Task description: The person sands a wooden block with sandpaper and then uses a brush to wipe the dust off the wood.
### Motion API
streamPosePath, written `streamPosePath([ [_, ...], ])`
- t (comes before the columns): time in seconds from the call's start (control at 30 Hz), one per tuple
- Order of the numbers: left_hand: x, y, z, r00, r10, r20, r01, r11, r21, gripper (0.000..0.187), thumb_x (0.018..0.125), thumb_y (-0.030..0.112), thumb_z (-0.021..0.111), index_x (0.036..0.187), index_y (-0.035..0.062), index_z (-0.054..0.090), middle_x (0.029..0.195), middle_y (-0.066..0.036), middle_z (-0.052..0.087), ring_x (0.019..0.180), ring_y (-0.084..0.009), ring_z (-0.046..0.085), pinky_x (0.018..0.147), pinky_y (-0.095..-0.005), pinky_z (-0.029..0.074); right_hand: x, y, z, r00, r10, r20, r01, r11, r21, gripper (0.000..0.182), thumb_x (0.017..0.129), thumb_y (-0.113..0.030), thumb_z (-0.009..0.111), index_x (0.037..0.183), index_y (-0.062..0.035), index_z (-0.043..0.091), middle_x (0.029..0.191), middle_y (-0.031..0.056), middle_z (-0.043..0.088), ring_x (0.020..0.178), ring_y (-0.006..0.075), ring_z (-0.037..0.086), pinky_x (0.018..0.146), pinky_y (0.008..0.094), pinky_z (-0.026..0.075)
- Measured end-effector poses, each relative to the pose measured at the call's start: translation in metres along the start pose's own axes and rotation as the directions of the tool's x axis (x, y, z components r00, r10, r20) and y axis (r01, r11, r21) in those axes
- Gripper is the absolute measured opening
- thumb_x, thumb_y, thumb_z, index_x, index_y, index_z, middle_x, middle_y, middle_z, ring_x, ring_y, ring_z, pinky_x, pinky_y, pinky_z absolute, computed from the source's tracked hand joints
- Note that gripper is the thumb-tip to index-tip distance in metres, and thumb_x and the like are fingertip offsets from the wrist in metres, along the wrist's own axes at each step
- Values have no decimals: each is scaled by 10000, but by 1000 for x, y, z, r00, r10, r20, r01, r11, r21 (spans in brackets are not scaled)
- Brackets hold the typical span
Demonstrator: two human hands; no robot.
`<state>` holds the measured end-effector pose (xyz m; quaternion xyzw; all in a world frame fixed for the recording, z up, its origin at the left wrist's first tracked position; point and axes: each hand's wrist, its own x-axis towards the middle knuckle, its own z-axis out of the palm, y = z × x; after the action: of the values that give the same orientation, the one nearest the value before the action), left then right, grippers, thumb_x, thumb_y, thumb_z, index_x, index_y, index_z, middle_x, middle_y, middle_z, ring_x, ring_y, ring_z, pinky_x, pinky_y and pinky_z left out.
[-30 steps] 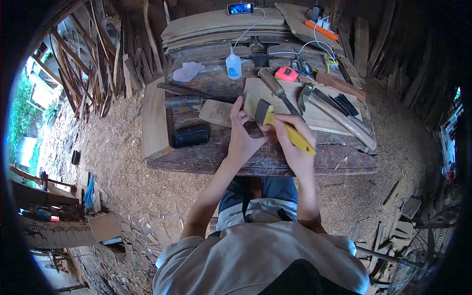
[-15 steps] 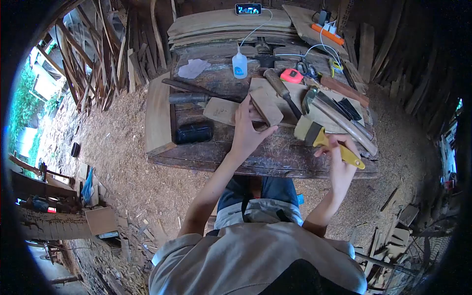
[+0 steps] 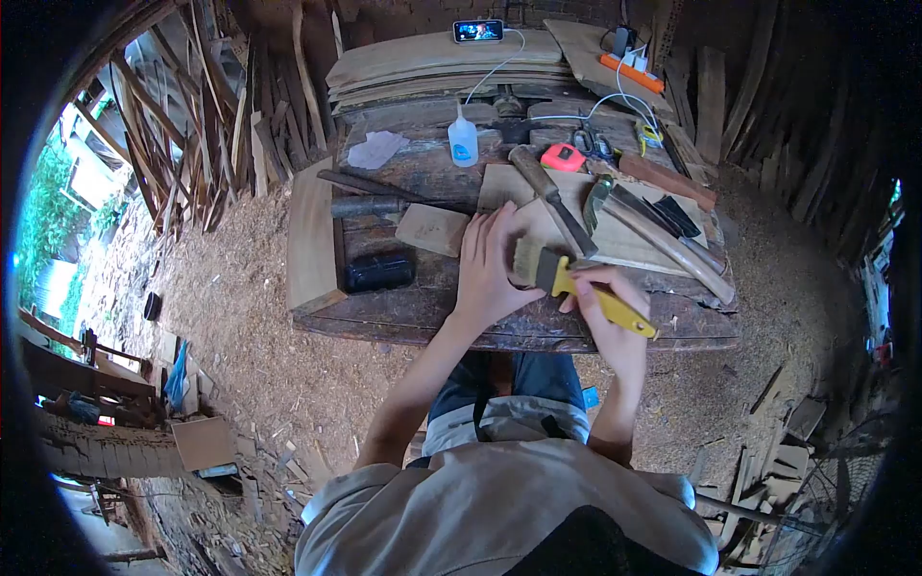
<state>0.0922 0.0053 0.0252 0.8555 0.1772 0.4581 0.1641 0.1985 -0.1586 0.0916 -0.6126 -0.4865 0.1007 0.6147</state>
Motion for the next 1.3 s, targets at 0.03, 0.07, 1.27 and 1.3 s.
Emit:
streamPosePath([
  [0.03,1,-1,1,1000,2,1,-2,1000,-3,1173,526,298,913,1485,42,288,1381,-150,507,1292,-367,449,1144,-499,300,1,0,2,1000,7,28,-6,1000,-22,99,913,-36,650,995,19,661,763,82,694,686,111,680,638,248,519],
  [0.07,1,-3,3,999,-11,43,12,999,-30,1169,528,278,911,1483,37,282,1389,-172,480,1287,-387,436,1127,-507,320,2,4,5,999,-14,50,16,999,-42,107,911,-49,662,1000,9,652,782,85,694,692,108,678,636,248,516],
  [1.27,-4,-11,-4,980,-143,138,170,962,-211,1425,543,263,958,1541,-3,-25,1478,-259,272,1303,-393,423,1089,-469,392,27,76,47,987,118,-110,-84,959,272,170,1000,-153,593,921,-5,619,700,40,643,609,80,592,602,234,457],
  [1.3,-3,-10,-4,986,-123,112,139,978,-154,1427,541,272,959,1541,-6,-20,1477,-264,286,1311,-403,419,1088,-472,391,29,81,54,996,69,-54,-54,969,241,161,996,-148,598,932,-3,628,706,39,644,616,75,590,605,230,452],
])
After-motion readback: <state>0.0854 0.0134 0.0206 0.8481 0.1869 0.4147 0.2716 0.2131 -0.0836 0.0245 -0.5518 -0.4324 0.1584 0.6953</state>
